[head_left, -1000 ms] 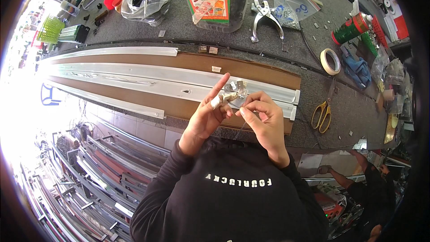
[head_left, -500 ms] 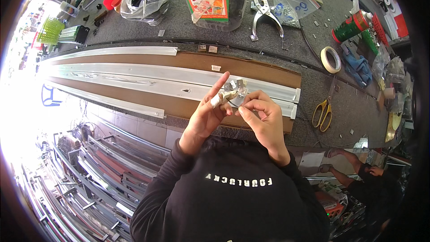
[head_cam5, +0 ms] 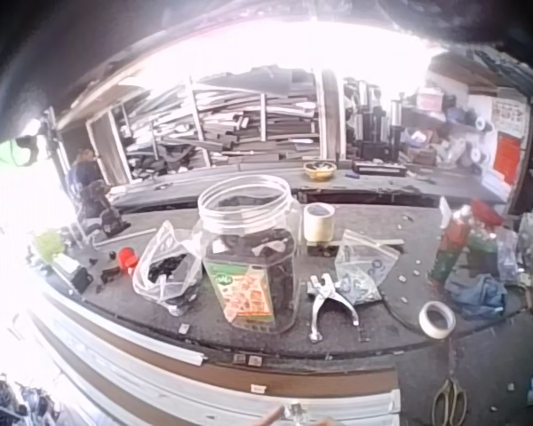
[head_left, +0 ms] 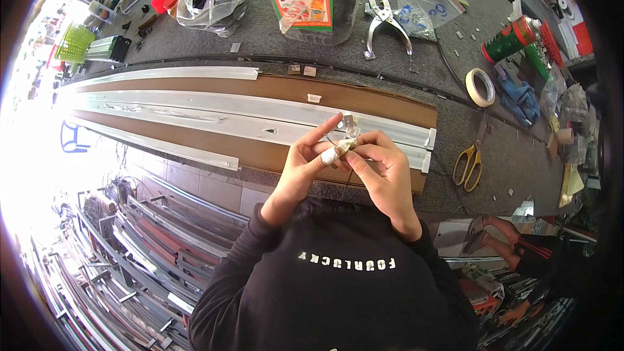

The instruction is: The person assembles a long metal frame by aligning metal profiles on a workbench, inserting small metal brackets, and securing them with pliers. They also cut and strip wires, then attach wire connectors to the frame.

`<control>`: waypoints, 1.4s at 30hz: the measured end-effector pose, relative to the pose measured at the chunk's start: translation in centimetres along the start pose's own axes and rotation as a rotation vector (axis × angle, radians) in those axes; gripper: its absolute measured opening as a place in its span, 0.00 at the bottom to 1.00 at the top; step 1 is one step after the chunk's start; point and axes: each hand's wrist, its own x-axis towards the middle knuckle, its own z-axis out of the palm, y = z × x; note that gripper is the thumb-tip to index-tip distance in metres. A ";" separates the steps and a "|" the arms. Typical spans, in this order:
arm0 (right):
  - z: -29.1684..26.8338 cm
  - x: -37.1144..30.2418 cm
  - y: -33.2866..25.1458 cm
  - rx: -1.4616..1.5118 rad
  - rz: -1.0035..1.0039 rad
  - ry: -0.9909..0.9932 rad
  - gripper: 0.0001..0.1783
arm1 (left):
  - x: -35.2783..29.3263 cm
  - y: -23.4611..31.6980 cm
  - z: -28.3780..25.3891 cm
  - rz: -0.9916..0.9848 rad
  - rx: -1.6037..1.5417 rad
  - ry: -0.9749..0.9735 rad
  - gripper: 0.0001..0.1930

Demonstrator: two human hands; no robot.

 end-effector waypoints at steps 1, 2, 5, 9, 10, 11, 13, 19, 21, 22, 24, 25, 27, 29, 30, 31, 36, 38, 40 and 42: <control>0.0 0.0 0.1 -0.018 0.003 0.000 0.06 | -0.1 0.0 0.0 -0.013 0.015 0.014 0.32; -0.1 -0.1 0.2 -0.032 0.007 0.002 0.06 | -0.2 0.1 0.1 -0.020 0.024 0.027 0.30; -0.3 -0.3 0.6 -0.080 0.011 -0.001 0.06 | -0.4 0.1 0.1 -0.031 0.075 0.030 0.22; -0.6 -0.7 1.7 0.142 0.073 -0.075 0.10 | -0.6 0.0 0.8 0.059 0.203 0.111 0.12; -0.5 -0.6 2.1 0.330 0.164 -0.127 0.12 | -0.7 0.1 1.1 0.089 0.284 0.133 0.12; -0.4 -0.5 2.5 0.533 0.246 -0.184 0.14 | -0.8 0.2 1.4 0.118 0.365 0.152 0.11; -0.2 -0.9 3.0 0.886 0.354 -0.274 0.18 | -1.0 0.8 1.7 0.180 0.609 0.159 0.12; 0.8 -3.9 4.2 0.908 0.377 -0.268 0.24 | -1.8 2.1 1.9 0.261 1.052 -0.046 0.14; 0.9 -4.5 4.7 0.856 0.330 -0.241 0.20 | -2.1 2.2 1.6 0.189 0.974 -0.071 0.13; 0.9 -4.9 4.8 0.824 0.324 -0.219 0.18 | -2.2 2.2 1.5 0.152 0.900 -0.071 0.13; 1.2 -5.8 4.9 0.820 0.344 -0.179 0.15 | -2.5 2.1 1.1 0.049 0.772 -0.055 0.12; 1.5 -6.4 4.9 0.851 0.368 -0.159 0.14 | -2.8 2.1 0.9 0.060 0.797 -0.082 0.12; 2.1 -7.4 4.9 0.854 0.413 -0.112 0.12 | -3.2 2.1 0.6 0.074 0.868 -0.155 0.12; 2.8 -8.6 4.9 0.819 0.466 -0.067 0.11 | -3.5 2.0 0.3 0.047 0.829 -0.223 0.11; 3.4 -8.8 5.2 0.797 0.424 -0.019 0.09 | -3.6 1.9 0.1 0.009 0.777 -0.232 0.11; 3.6 -9.2 5.3 0.788 0.439 0.019 0.09 | -3.9 1.9 0.0 -0.030 0.727 -0.234 0.11; 4.9 -10.7 6.0 0.933 0.451 0.092 0.07 | -5.3 1.1 -0.6 -0.053 0.703 -0.335 0.14; 4.2 -11.0 6.3 0.935 0.486 0.124 0.07 | -5.9 0.8 -0.8 -0.011 0.673 -0.285 0.17; 2.3 -11.5 6.2 0.898 0.395 0.203 0.05 | -6.6 1.4 -1.4 -0.030 0.611 -0.265 0.28; -1.9 -12.3 5.5 0.839 0.264 0.355 0.05 | -7.3 3.5 -2.6 0.005 0.590 -0.262 0.44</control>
